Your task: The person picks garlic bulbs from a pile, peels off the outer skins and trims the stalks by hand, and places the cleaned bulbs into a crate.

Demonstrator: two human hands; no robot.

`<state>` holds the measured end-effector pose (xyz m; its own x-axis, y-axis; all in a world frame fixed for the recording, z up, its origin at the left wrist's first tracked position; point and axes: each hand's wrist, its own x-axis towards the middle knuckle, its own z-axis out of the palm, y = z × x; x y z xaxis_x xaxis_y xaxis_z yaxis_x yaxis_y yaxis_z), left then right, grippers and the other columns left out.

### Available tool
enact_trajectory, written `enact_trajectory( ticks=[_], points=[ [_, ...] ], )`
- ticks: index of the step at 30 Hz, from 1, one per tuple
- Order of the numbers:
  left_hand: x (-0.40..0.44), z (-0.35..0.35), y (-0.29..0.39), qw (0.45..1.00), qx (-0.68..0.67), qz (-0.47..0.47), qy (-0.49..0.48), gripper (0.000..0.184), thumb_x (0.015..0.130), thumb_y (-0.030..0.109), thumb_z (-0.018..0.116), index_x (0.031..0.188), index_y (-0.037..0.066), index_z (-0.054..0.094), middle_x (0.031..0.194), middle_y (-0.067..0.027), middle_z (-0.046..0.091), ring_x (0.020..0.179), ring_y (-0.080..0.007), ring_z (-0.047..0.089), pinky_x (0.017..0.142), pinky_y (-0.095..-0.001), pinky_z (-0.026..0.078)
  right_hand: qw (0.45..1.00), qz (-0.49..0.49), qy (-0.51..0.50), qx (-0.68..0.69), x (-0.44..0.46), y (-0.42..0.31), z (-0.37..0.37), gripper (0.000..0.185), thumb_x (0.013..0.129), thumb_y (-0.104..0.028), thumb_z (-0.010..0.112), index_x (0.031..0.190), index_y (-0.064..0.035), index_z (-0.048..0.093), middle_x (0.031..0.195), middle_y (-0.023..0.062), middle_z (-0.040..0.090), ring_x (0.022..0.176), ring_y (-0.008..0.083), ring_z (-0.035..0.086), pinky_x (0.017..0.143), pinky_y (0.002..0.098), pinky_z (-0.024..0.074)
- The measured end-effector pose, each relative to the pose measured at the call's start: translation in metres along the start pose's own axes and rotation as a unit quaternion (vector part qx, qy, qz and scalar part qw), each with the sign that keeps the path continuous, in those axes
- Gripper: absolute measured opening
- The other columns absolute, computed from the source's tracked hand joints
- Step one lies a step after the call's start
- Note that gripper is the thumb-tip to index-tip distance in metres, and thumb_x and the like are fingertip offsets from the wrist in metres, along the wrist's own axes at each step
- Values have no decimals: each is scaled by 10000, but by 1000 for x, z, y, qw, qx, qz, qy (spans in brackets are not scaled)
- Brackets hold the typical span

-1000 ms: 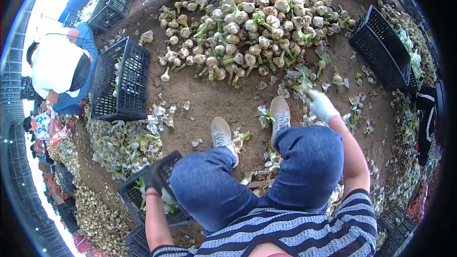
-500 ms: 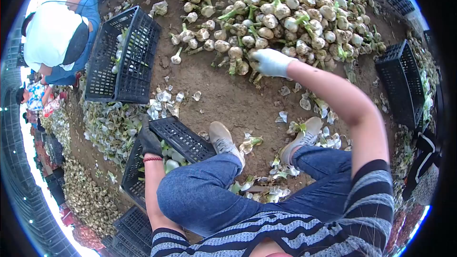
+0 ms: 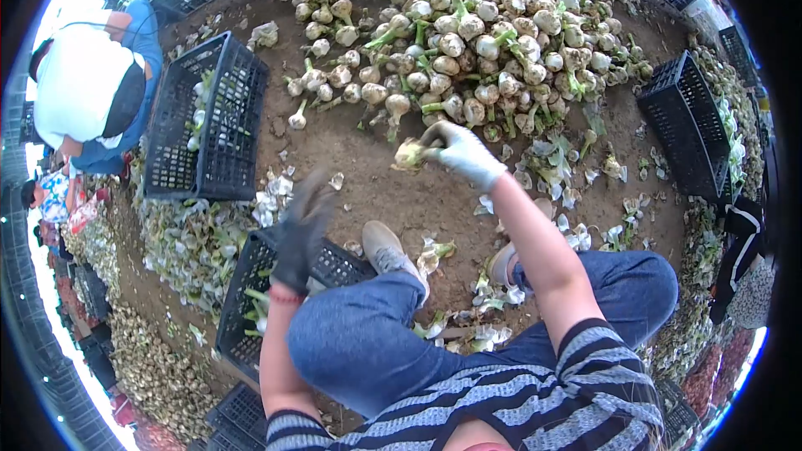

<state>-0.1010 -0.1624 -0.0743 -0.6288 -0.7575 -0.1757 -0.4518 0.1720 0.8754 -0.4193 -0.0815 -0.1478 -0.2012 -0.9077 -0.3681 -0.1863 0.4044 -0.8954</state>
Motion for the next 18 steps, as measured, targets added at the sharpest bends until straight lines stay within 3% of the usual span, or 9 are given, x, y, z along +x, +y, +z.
enact_trajectory(
  ticks=[2,4,8,10,11,12,14,16,18],
  points=[
    [15,30,42,987,-113,39,-112,627,987,201,621,1531,56,345,1589,-123,317,1408,-236,402,1133,-380,375,990,-14,-24,135,-41,-30,-24,311,859,-154,752,1118,-27,637,956,19,657,895,104,598,814,284,512],
    [24,46,74,924,-276,-82,-252,786,930,227,712,1566,88,271,1625,-89,230,1409,-220,393,1136,-393,376,991,-55,-2,126,-86,-71,-44,325,859,-142,758,1131,-22,628,992,17,657,895,90,593,819,264,504],
    [15,66,148,926,-229,60,-294,916,853,204,799,1578,104,247,1592,-74,302,1374,-198,420,1120,-388,396,984,-138,37,104,-157,-105,-59,384,855,-162,760,1194,-38,627,1016,-9,656,924,78,597,841,264,494],
    [5,67,180,926,-217,82,-299,995,807,157,837,1586,108,221,1566,-65,351,1348,-183,436,1105,-374,413,952,-191,32,238,-189,-113,-53,476,884,-215,742,1292,-32,580,1098,7,654,975,100,607,865,284,502],
    [3,72,179,944,-59,223,-237,953,781,136,851,1550,85,289,1519,-81,410,1344,-196,443,1095,-356,424,936,-231,87,250,-208,-122,-48,556,914,-227,727,1379,-15,509,1191,52,639,1006,114,588,899,274,481],
    [-7,74,190,941,-53,233,-239,953,781,136,851,1550,85,289,1519,-81,410,1344,-196,443,1095,-356,424,934,-241,94,249,-223,-123,-47,556,914,-227,727,1379,-15,509,1191,52,639,1006,114,588,899,274,481],
    [-33,83,206,936,-15,326,-133,854,747,116,869,1458,58,399,1481,-112,439,1331,-215,458,1095,-354,427,932,-182,55,309,-253,-116,-44,549,934,-268,709,1372,-2,511,1247,70,618,1013,121,594,893,273,482],
    [-54,94,216,921,5,377,-93,794,714,118,888,1376,51,455,1434,-131,470,1310,-228,478,1098,-362,423,959,-151,72,229,-289,-128,-33,437,953,-278,679,1274,1,577,1113,52,660,942,105,602,825,263,488],
    [-77,99,218,896,118,427,-21,781,716,115,881,1367,45,456,1401,-135,488,1285,-234,496,1100,-361,421,951,-131,122,252,-306,-117,-31,344,947,-252,677,1178,-2,626,988,32,669,830,77,591,747,240,484]
  ],
)
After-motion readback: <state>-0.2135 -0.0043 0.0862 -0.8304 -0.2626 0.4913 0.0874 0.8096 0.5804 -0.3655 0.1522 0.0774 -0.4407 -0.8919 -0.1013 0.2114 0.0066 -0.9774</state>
